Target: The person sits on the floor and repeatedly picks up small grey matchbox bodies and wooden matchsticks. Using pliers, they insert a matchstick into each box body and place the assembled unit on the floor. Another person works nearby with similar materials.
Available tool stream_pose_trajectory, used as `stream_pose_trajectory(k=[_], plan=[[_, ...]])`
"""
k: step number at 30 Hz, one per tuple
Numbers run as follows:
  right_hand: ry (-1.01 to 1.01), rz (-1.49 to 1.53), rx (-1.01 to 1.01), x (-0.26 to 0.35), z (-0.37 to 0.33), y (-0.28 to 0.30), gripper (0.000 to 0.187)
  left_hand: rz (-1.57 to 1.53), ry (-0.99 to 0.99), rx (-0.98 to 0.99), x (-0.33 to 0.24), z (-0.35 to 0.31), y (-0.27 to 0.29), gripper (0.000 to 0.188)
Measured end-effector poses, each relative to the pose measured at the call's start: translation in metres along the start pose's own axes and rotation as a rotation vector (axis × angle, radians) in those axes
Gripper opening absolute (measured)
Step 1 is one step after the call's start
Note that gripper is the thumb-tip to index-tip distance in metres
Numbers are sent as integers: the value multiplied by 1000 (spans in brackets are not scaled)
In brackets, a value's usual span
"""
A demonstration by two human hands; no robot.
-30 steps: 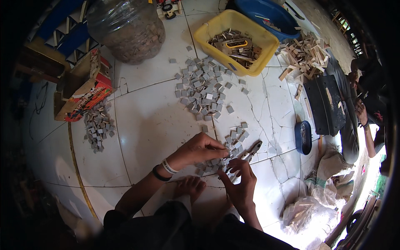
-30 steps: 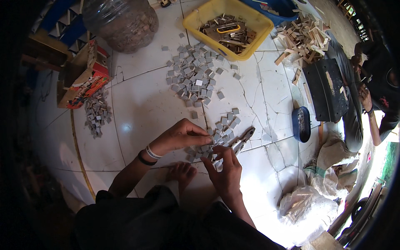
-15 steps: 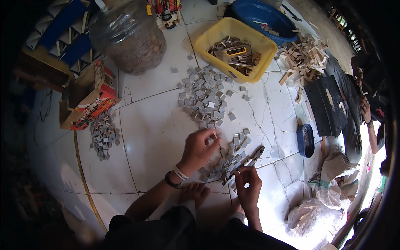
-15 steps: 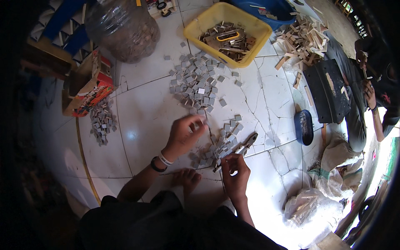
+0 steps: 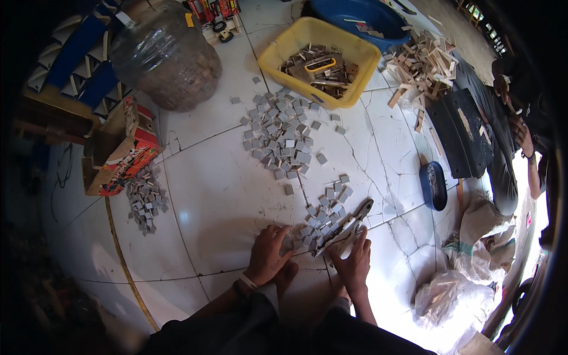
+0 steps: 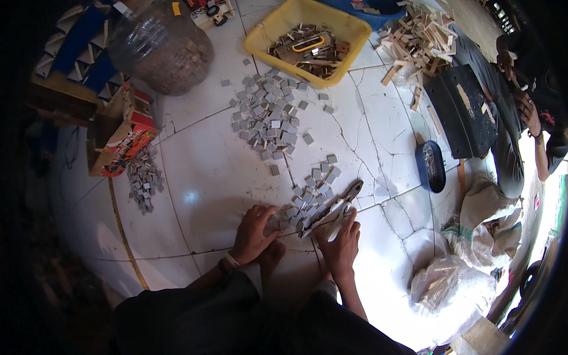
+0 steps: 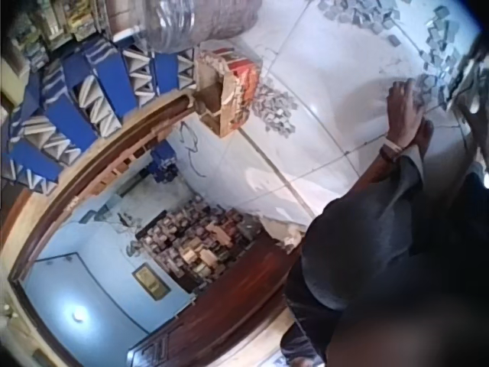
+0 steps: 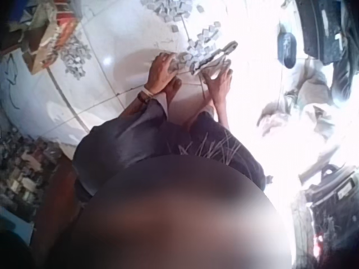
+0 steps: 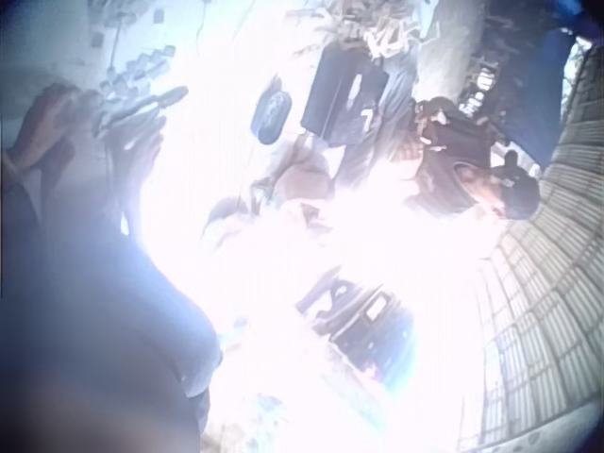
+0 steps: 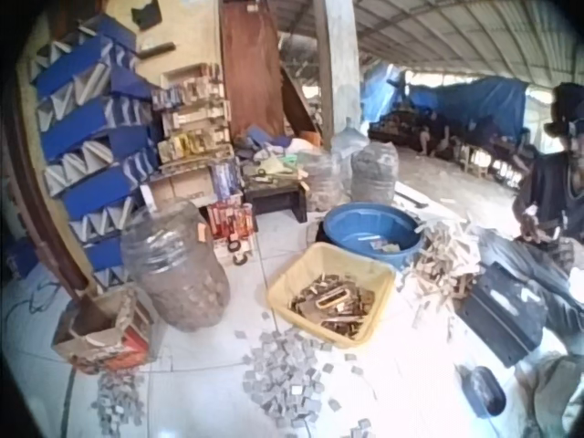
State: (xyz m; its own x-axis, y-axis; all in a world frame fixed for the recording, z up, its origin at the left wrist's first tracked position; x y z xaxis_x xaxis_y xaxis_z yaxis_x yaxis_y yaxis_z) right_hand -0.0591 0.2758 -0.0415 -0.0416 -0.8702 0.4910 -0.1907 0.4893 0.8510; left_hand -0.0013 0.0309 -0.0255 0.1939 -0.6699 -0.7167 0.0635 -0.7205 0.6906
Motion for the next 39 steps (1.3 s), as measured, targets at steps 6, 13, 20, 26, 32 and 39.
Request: stream_pose_trajectory(k=[6,13,20,26,32,39], plan=[[41,39,11,19,-2,3,114,-140,-68,0,9,9,-12,39],[99,103,-20,23,-1,4,104,-157,-63,16,4,18,-14,41],[167,64,-60,22,3,8,89,-85,-91,-15,5,11,-7,53],[103,-63,112,20,22,9,82,-57,-104,10,3,11,-7,57],[114,29,196,14,34,16,70,-99,-91,16,3,15,-15,55],[-132,747,233,-10,41,17,52,-199,-33,20,6,19,-20,57]])
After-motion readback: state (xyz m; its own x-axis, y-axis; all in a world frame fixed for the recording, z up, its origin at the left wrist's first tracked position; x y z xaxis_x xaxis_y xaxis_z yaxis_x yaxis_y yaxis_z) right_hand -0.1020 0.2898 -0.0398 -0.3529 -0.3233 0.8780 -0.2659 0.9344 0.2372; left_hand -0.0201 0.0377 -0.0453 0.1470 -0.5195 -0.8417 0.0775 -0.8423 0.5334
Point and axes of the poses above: each hand's wrist, its own z-axis towards the middle knuckle, its own y-axis out of the back of the hand, x = y × z, the point moved 3 cm from there along z, towards the middle knuckle, and after that the axes turned 4 degrees about -x, right-handed, at the moved point
